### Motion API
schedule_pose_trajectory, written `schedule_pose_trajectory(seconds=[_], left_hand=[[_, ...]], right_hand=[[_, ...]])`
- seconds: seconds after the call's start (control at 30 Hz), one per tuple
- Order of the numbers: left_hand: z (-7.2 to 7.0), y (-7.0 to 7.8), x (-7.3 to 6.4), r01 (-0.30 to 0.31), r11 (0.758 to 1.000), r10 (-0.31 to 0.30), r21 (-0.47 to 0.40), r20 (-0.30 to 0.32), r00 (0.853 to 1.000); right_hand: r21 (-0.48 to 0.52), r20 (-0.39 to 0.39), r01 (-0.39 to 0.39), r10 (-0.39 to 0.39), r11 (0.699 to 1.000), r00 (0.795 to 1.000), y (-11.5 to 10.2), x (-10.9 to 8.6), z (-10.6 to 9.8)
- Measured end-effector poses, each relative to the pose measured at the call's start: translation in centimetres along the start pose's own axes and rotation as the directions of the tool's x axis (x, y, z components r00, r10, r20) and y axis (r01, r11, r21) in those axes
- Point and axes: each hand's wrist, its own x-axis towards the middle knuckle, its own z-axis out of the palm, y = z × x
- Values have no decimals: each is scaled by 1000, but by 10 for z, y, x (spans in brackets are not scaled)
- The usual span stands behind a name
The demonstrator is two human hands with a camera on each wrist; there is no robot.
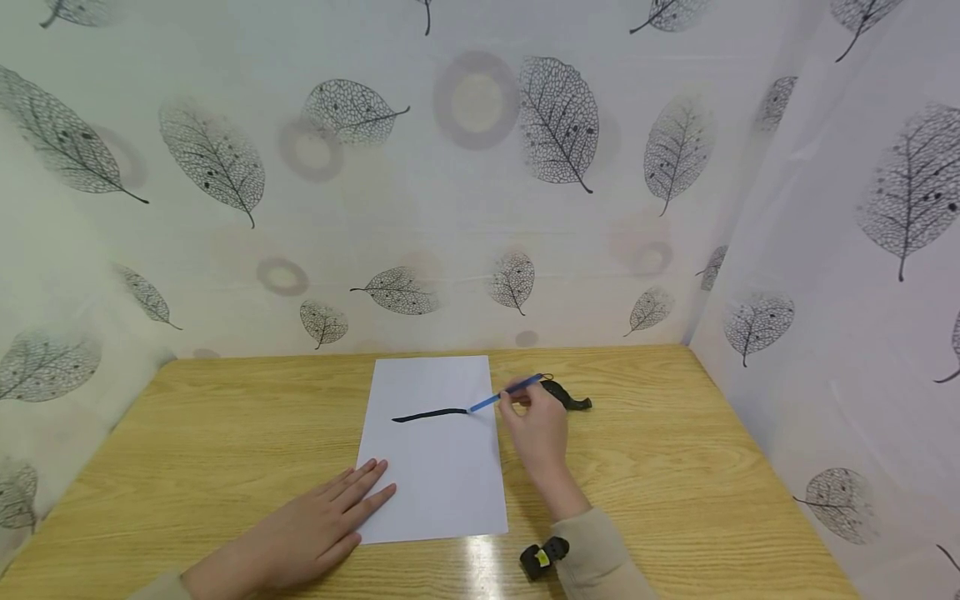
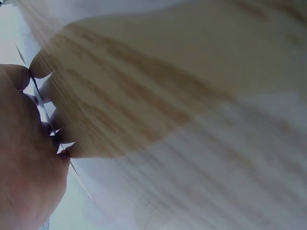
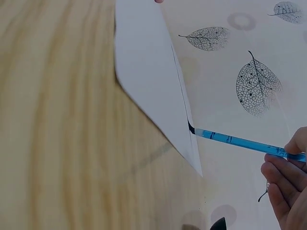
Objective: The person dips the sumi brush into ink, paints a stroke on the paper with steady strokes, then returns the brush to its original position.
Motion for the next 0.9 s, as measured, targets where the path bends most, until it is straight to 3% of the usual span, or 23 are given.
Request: schedule_pose_trajectory(seconds=[0.5,0.73,0.9], left_hand=[[0,1,-1,-4,1000,4,-4,-17,1000],[-1,1,-1,9,1000,-9,-25,7,1000],[2,1,-1,4,1000,-4,2,-6,1000]], right_hand=[[9,10,-37,37,999,999,0,0,-6],[-1,15,-46,46,999,999,2,0,-6],[0,8,-51,51,999,999,3,0,-6]])
